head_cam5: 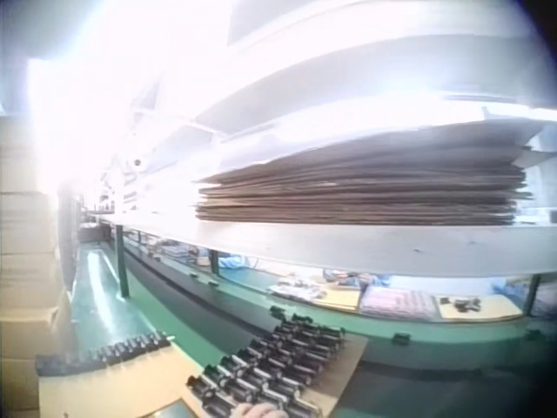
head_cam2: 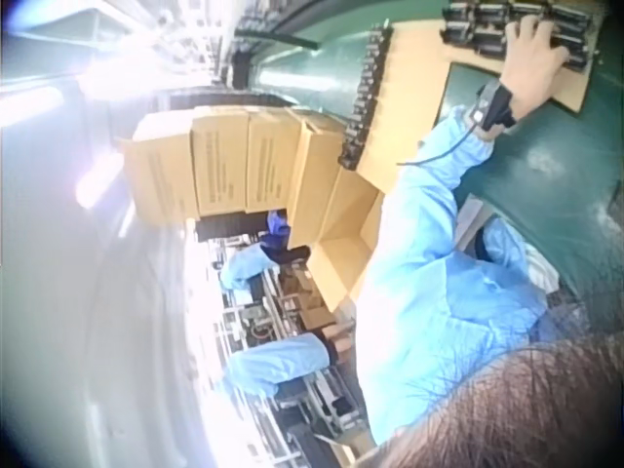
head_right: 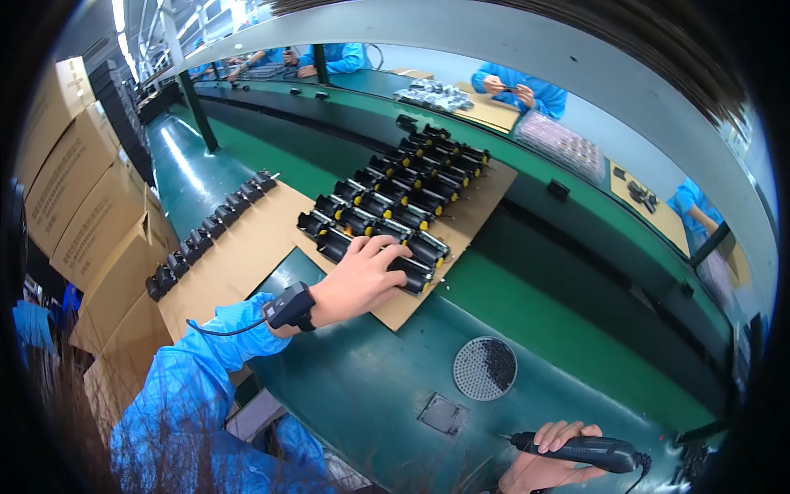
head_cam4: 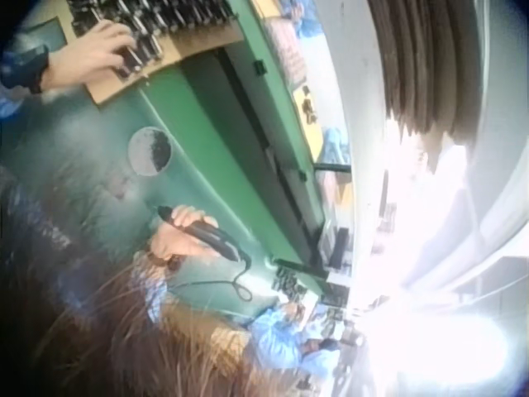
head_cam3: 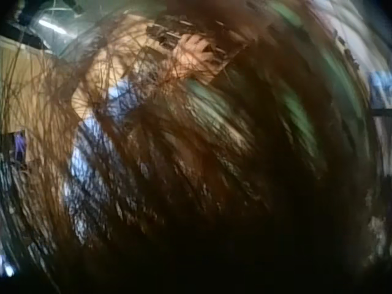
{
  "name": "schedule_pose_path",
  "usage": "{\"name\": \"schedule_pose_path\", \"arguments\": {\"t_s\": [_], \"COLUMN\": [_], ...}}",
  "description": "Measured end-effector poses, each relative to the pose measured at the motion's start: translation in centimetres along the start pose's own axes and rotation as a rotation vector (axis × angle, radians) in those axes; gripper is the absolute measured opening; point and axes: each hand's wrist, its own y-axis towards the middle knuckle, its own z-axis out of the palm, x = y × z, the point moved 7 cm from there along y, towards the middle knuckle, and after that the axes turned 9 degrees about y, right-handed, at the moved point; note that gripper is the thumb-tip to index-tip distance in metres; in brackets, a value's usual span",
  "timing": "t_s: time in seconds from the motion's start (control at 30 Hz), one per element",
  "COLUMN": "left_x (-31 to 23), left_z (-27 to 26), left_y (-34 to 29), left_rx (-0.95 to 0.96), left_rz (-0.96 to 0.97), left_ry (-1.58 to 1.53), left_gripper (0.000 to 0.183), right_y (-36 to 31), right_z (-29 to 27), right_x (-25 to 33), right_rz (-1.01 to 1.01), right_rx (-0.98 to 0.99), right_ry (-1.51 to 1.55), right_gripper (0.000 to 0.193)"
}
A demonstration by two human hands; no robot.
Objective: The person picks up black components from a conveyor belt, inserts a yellow part into each, and uses an electric screwdriver to fasten them before placing them in a cardboard box.
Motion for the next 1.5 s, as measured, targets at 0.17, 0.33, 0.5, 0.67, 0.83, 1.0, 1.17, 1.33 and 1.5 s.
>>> {"name": "schedule_pose_path", "arguments": {"t_s": [0.17,0.33,0.5,0.67,0.83,1.0,1.17,1.33,1.5], "left_x": [-0.2,-3.3,-12.9,-17.1,-17.4,-17.2,-16.7,-16.2,-15.7], "left_z": [-0.3,-2.6,-2.6,0.5,1.6,1.7,2.5,3.3,3.3], "left_y": [0.2,0.6,-1.7,-2.5,-3.2,-3.3,-4.4,-4.6,-4.4], "left_rx": [0.028,0.058,0.245,0.238,0.227,0.210,0.215,0.233,0.225], "left_rz": [0.051,0.059,0.210,0.310,0.310,0.319,0.327,0.274,0.272], "left_ry": [-0.040,-0.250,-0.555,-0.596,-0.545,-0.557,-0.554,-0.690,-0.728], "left_gripper": [0.015,0.041,0.065,0.060,0.054,0.057,0.063,0.061,0.055], "right_y": [0.5,0.7,0.9,0.5,0.3,1.0,2.0,1.9,2.1], "right_z": [-0.3,0.7,0.8,0.8,0.7,3.1,5.7,4.5,4.1], "right_x": [0.3,0.2,-0.3,-0.4,-0.8,-1.9,-5.5,-8.0,-8.9], "right_rz": [0.087,0.034,0.058,0.061,0.077,0.097,0.138,0.114,0.145], "right_rx": [0.074,-0.022,-0.027,-0.033,0.000,-0.024,0.122,0.102,0.107], "right_ry": [0.055,0.014,-0.009,0.004,-0.048,-0.174,-0.246,-0.294,-0.298], "right_gripper": [0.070,0.074,0.080,0.081,0.082,0.086,0.092,0.097,0.097]}}
